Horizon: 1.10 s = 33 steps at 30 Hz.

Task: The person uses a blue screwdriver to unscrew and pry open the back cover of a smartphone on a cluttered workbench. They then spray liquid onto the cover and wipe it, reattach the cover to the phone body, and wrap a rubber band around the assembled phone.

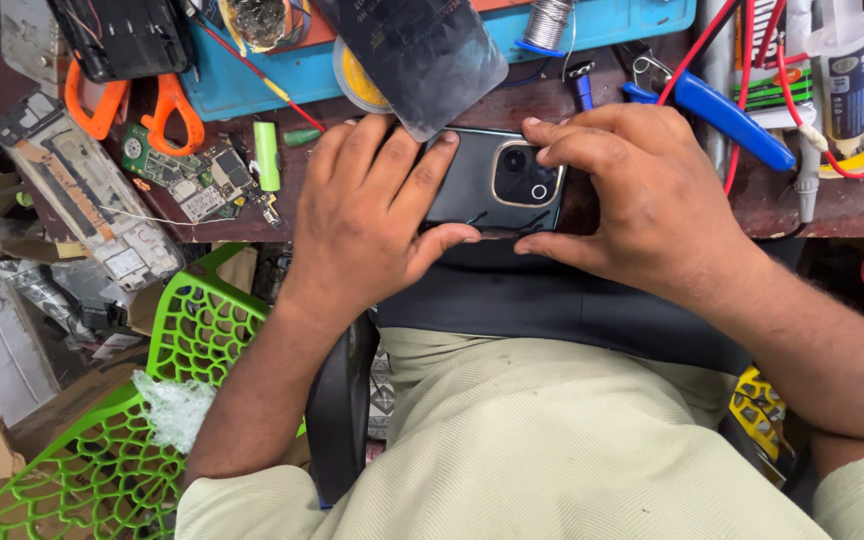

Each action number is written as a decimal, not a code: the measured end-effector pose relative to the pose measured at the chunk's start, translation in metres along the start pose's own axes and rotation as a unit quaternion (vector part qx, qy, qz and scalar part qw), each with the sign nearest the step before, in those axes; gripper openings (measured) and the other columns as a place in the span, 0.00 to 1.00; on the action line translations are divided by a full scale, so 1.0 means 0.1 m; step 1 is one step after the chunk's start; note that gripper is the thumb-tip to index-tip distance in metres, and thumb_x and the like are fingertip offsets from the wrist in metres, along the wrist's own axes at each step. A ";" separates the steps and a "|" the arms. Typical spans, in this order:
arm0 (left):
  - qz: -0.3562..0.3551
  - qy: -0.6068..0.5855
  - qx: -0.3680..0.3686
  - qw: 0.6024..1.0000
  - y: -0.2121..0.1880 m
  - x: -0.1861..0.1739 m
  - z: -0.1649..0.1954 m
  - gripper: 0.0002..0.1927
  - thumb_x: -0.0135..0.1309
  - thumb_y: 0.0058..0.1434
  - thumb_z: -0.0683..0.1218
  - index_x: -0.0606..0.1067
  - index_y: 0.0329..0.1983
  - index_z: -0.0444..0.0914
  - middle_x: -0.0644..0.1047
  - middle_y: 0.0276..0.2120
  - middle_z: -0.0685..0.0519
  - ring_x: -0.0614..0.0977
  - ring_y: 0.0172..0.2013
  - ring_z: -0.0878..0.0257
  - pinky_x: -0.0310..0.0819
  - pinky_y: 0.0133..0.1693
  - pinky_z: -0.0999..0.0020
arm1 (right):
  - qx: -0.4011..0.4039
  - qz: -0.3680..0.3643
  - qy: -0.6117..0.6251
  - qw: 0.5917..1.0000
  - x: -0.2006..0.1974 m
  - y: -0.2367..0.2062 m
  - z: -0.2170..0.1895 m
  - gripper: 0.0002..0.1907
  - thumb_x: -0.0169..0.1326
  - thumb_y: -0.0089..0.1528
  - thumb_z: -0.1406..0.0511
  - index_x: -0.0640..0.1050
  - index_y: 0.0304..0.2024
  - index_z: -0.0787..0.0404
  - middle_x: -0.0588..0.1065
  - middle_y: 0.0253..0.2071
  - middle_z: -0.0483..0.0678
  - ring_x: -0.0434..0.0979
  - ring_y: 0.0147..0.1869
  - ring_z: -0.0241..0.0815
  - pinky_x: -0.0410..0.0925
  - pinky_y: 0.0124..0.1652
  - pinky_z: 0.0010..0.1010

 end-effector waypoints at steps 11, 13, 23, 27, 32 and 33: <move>-0.048 -0.053 -0.088 0.994 0.14 -0.09 0.11 0.42 0.70 0.52 0.60 0.72 0.63 0.31 0.71 0.53 0.46 0.71 0.57 0.47 0.62 0.61 0.48 | 0.087 -0.018 -0.029 0.996 -0.03 0.01 -0.20 0.40 0.74 0.47 0.59 0.71 0.59 0.59 0.76 0.61 0.47 0.74 0.61 0.52 0.66 0.57 0.47; -0.049 -0.061 -0.094 0.992 0.16 -0.09 0.09 0.43 0.70 0.50 0.60 0.72 0.61 0.30 0.71 0.53 0.45 0.71 0.56 0.48 0.62 0.60 0.49 | 0.087 -0.020 -0.027 0.996 -0.04 0.02 -0.19 0.40 0.74 0.47 0.59 0.71 0.58 0.60 0.76 0.61 0.47 0.74 0.60 0.52 0.66 0.57 0.47; -0.059 -0.039 -0.096 0.993 0.19 -0.08 0.12 0.47 0.72 0.45 0.60 0.71 0.61 0.28 0.70 0.53 0.44 0.71 0.55 0.46 0.65 0.60 0.50 | 0.090 -0.019 -0.041 0.995 -0.02 0.01 -0.21 0.40 0.74 0.48 0.59 0.71 0.59 0.60 0.75 0.61 0.48 0.74 0.60 0.52 0.65 0.57 0.46; -0.059 -0.053 -0.084 0.993 0.20 -0.13 0.08 0.46 0.74 0.43 0.59 0.72 0.60 0.29 0.70 0.52 0.44 0.71 0.54 0.46 0.66 0.58 0.50 | 0.072 -0.025 -0.048 0.996 -0.02 0.03 -0.23 0.41 0.72 0.49 0.60 0.70 0.62 0.60 0.74 0.62 0.49 0.73 0.61 0.53 0.66 0.58 0.46; -0.068 -0.046 -0.074 0.994 0.23 -0.14 0.08 0.46 0.73 0.42 0.60 0.73 0.58 0.29 0.71 0.50 0.45 0.72 0.54 0.47 0.67 0.58 0.51 | 0.062 -0.036 -0.064 0.995 -0.03 0.06 -0.24 0.45 0.72 0.49 0.59 0.69 0.66 0.61 0.75 0.59 0.49 0.74 0.59 0.52 0.66 0.57 0.45; -0.069 -0.044 -0.072 0.994 0.23 -0.14 0.08 0.46 0.73 0.42 0.60 0.73 0.58 0.29 0.71 0.50 0.45 0.71 0.54 0.47 0.67 0.58 0.51 | 0.059 -0.035 -0.064 0.996 -0.04 0.07 -0.24 0.45 0.72 0.49 0.59 0.69 0.66 0.61 0.75 0.60 0.49 0.74 0.59 0.52 0.66 0.56 0.45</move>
Point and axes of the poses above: each hand's wrist, its own y-axis towards the middle knuckle, its own x-axis out of the palm, z = x × y, the point moved 5 cm from there along y, towards the middle knuckle
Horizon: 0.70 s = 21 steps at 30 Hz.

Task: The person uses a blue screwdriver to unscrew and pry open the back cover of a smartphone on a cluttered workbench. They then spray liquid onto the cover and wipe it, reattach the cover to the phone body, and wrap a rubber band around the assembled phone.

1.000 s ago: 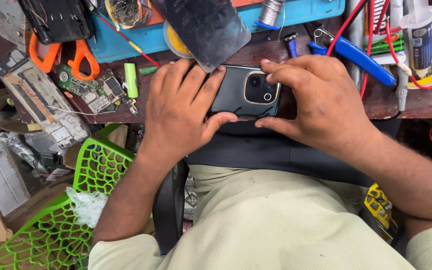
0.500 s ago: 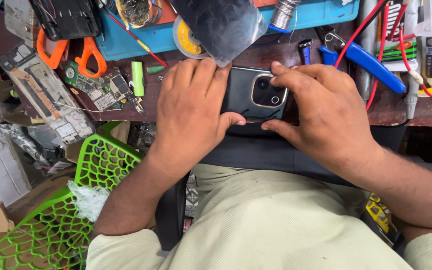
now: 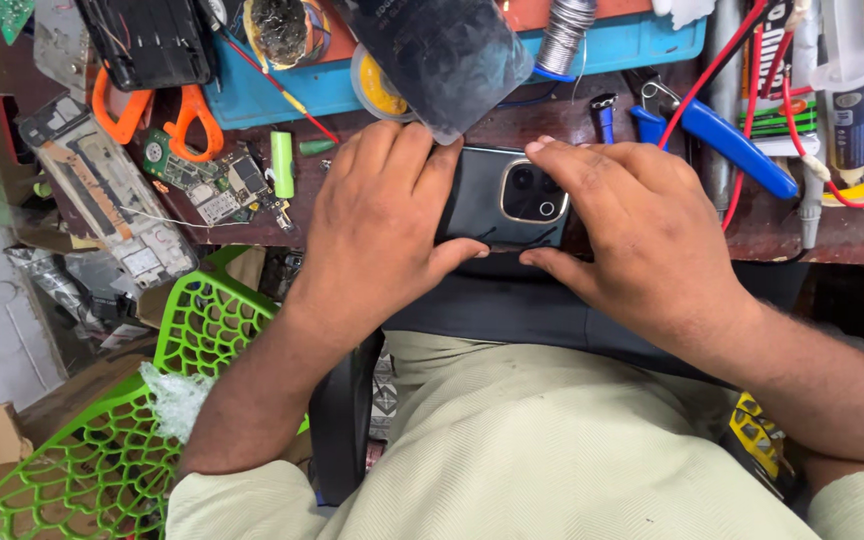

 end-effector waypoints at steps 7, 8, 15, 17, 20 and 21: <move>-0.010 -0.006 -0.006 1.000 -0.04 0.09 0.01 0.47 0.71 0.46 0.59 0.71 0.62 0.26 0.70 0.54 0.43 0.71 0.56 0.46 0.69 0.57 0.53 | 0.005 -0.005 -0.008 1.000 0.01 -0.01 0.00 0.46 0.72 0.48 0.58 0.68 0.67 0.61 0.75 0.60 0.50 0.74 0.59 0.52 0.66 0.56 0.45; -0.012 -0.008 -0.011 1.000 -0.05 0.12 0.01 0.47 0.71 0.47 0.59 0.70 0.63 0.26 0.70 0.56 0.43 0.71 0.56 0.46 0.69 0.57 0.54 | 0.002 -0.004 -0.009 1.000 0.02 -0.03 0.00 0.47 0.72 0.49 0.58 0.68 0.67 0.62 0.75 0.60 0.50 0.74 0.59 0.52 0.66 0.56 0.45; 0.021 0.022 0.005 1.000 -0.14 0.23 -0.04 0.52 0.67 0.48 0.63 0.65 0.68 0.28 0.67 0.62 0.40 0.67 0.61 0.42 0.63 0.65 0.47 | -0.064 0.027 -0.164 0.984 0.17 -0.20 -0.06 0.33 0.64 0.60 0.53 0.72 0.63 0.61 0.73 0.63 0.56 0.71 0.67 0.56 0.63 0.63 0.49; 0.021 0.023 0.004 1.000 -0.16 0.26 -0.05 0.52 0.68 0.50 0.63 0.65 0.68 0.28 0.66 0.63 0.40 0.66 0.63 0.42 0.62 0.67 0.46 | -0.100 0.027 -0.274 0.956 0.23 -0.28 -0.11 0.30 0.61 0.64 0.51 0.76 0.64 0.57 0.75 0.65 0.55 0.71 0.70 0.53 0.63 0.65 0.49; 0.021 0.016 0.007 1.000 -0.18 0.29 -0.08 0.52 0.70 0.51 0.64 0.65 0.69 0.29 0.64 0.64 0.40 0.64 0.65 0.41 0.60 0.68 0.48 | -0.107 0.035 -0.286 0.952 0.21 -0.37 -0.10 0.24 0.61 0.64 0.53 0.80 0.59 0.56 0.77 0.62 0.52 0.72 0.69 0.52 0.62 0.64 0.49; 0.022 0.014 0.010 1.000 -0.17 0.29 -0.10 0.52 0.70 0.51 0.64 0.65 0.69 0.30 0.64 0.65 0.41 0.64 0.66 0.41 0.60 0.68 0.48 | -0.100 0.043 -0.258 0.960 0.19 -0.38 -0.09 0.22 0.61 0.65 0.54 0.81 0.58 0.57 0.77 0.61 0.51 0.72 0.68 0.52 0.63 0.64 0.48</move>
Point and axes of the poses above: each hand's wrist, its own y-axis towards the middle knuckle, its own x-axis out of the palm, z = x × y, the point moved 5 cm from there along y, towards the middle knuckle
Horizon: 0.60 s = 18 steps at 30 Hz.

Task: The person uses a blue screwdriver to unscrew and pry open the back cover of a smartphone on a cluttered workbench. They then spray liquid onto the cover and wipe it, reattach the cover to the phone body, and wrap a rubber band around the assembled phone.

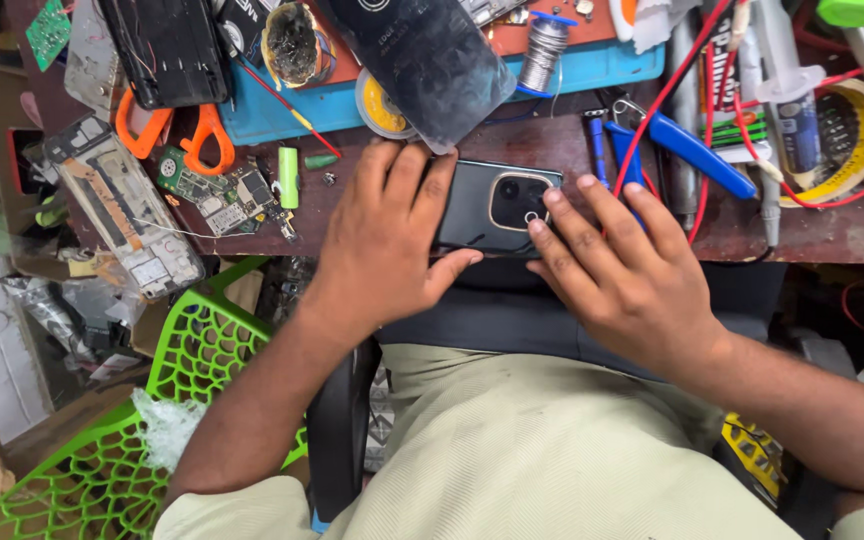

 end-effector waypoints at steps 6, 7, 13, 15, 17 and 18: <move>0.036 0.052 0.031 0.997 0.05 0.18 -0.06 0.59 0.69 0.43 0.69 0.65 0.68 0.29 0.63 0.61 0.38 0.64 0.64 0.40 0.55 0.68 0.42 | 0.000 0.042 0.027 0.999 0.06 0.03 0.00 0.19 0.61 0.65 0.56 0.82 0.54 0.60 0.79 0.57 0.51 0.74 0.65 0.49 0.65 0.63 0.43; 0.046 0.058 0.035 0.997 0.04 0.21 -0.06 0.58 0.69 0.43 0.70 0.65 0.67 0.29 0.63 0.60 0.38 0.64 0.63 0.40 0.56 0.68 0.42 | -0.008 0.051 0.018 0.999 0.09 0.02 -0.01 0.19 0.61 0.65 0.57 0.82 0.54 0.61 0.79 0.57 0.52 0.74 0.64 0.49 0.65 0.62 0.42; 0.080 0.085 0.050 0.992 -0.03 0.33 -0.12 0.53 0.68 0.47 0.70 0.67 0.64 0.31 0.64 0.55 0.40 0.66 0.60 0.41 0.58 0.65 0.43 | -0.034 0.115 -0.029 0.992 0.29 -0.11 -0.05 0.19 0.61 0.66 0.58 0.82 0.55 0.62 0.79 0.58 0.54 0.76 0.63 0.50 0.66 0.62 0.42; 0.071 0.097 0.045 0.992 -0.04 0.36 -0.14 0.52 0.68 0.46 0.69 0.68 0.64 0.31 0.65 0.54 0.40 0.66 0.58 0.43 0.60 0.63 0.43 | -0.042 0.132 -0.034 0.990 0.32 -0.10 -0.06 0.20 0.61 0.66 0.57 0.82 0.55 0.62 0.78 0.58 0.55 0.76 0.64 0.50 0.65 0.63 0.42; 0.068 0.096 0.023 0.993 -0.03 0.36 -0.18 0.51 0.69 0.48 0.69 0.68 0.63 0.32 0.65 0.53 0.41 0.67 0.56 0.43 0.61 0.60 0.45 | -0.049 0.148 -0.031 0.987 0.33 -0.05 -0.05 0.20 0.61 0.67 0.57 0.81 0.55 0.63 0.78 0.59 0.55 0.76 0.64 0.51 0.65 0.64 0.42; 0.065 0.092 0.013 0.994 -0.04 0.35 -0.18 0.50 0.69 0.48 0.69 0.68 0.63 0.32 0.66 0.53 0.41 0.67 0.55 0.43 0.62 0.59 0.45 | -0.052 0.154 -0.032 0.986 0.33 -0.02 -0.05 0.20 0.61 0.66 0.57 0.81 0.56 0.62 0.77 0.60 0.54 0.76 0.64 0.50 0.65 0.64 0.42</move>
Point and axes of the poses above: each hand's wrist, its own y-axis towards the middle knuckle, its own x-axis out of the palm, z = x × y, the point moved 5 cm from there along y, towards the middle knuckle
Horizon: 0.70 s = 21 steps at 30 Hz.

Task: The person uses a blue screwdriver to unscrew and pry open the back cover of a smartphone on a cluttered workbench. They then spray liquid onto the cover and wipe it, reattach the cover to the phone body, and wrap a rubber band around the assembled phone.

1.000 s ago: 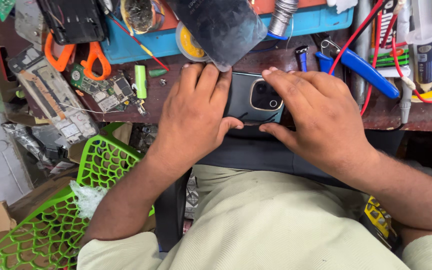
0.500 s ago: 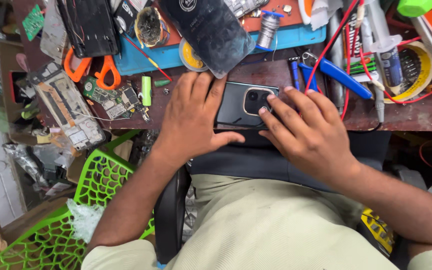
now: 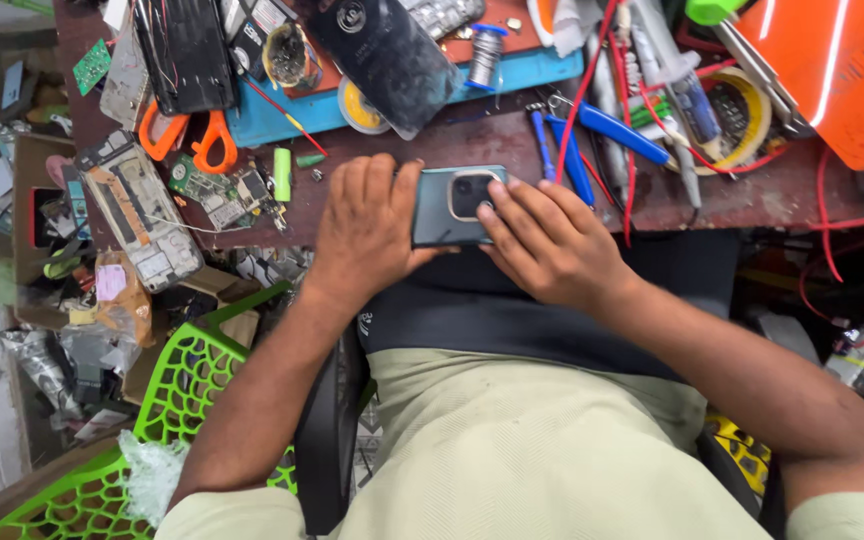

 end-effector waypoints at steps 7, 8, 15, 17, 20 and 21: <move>0.121 0.061 0.041 0.990 -0.08 -0.37 0.23 0.47 0.66 0.51 0.64 0.65 0.66 0.33 0.66 0.54 0.41 0.68 0.57 0.44 0.62 0.61 0.45 | 0.213 0.096 0.284 0.930 -0.34 -0.18 0.13 0.34 0.66 0.58 0.57 0.71 0.61 0.67 0.71 0.60 0.58 0.74 0.62 0.49 0.68 0.60 0.40; 0.137 0.057 0.062 0.987 -0.10 -0.41 0.31 0.46 0.65 0.55 0.65 0.64 0.67 0.32 0.66 0.55 0.41 0.68 0.57 0.44 0.61 0.62 0.45 | 0.290 0.107 0.350 0.884 -0.35 -0.28 0.18 0.38 0.67 0.56 0.59 0.68 0.63 0.70 0.69 0.60 0.58 0.74 0.61 0.46 0.69 0.59 0.36; 0.207 0.170 0.156 0.951 -0.20 -0.38 1.01 0.36 0.59 0.65 0.58 0.67 0.70 0.34 0.67 0.57 0.44 0.69 0.59 0.49 0.61 0.66 0.48 | 0.488 0.016 0.661 0.569 -0.18 -0.90 0.03 0.13 0.60 0.64 0.72 0.79 0.52 0.70 0.80 0.45 0.49 0.80 0.46 0.35 0.78 0.45 0.31; 0.238 0.164 0.161 0.944 -0.20 -0.44 1.14 0.35 0.59 0.69 0.60 0.68 0.70 0.35 0.66 0.58 0.45 0.68 0.60 0.50 0.61 0.66 0.48 | 0.490 0.033 0.656 0.572 -0.27 -1.02 -0.01 0.14 0.59 0.63 0.73 0.79 0.51 0.69 0.81 0.44 0.47 0.81 0.46 0.34 0.79 0.44 0.31; 0.246 0.100 0.149 0.952 -0.21 -0.59 1.23 0.36 0.59 0.69 0.64 0.68 0.70 0.38 0.66 0.61 0.44 0.67 0.61 0.49 0.61 0.66 0.49 | 0.469 0.039 0.650 0.597 -0.45 -1.13 -0.07 0.13 0.59 0.64 0.74 0.80 0.51 0.69 0.81 0.45 0.48 0.81 0.46 0.35 0.77 0.45 0.31; 0.242 0.068 0.140 0.958 -0.22 -0.64 1.25 0.37 0.59 0.68 0.65 0.67 0.70 0.38 0.66 0.62 0.44 0.67 0.62 0.48 0.60 0.66 0.49 | 0.477 0.041 0.646 0.594 -0.50 -1.18 -0.07 0.13 0.59 0.63 0.74 0.80 0.51 0.69 0.81 0.45 0.49 0.81 0.46 0.35 0.78 0.45 0.31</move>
Point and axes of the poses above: each hand's wrist, its own y-axis towards the middle knuckle, its own x-axis out of the palm, z = x × y, the point moved 5 cm from there along y, towards the middle knuckle
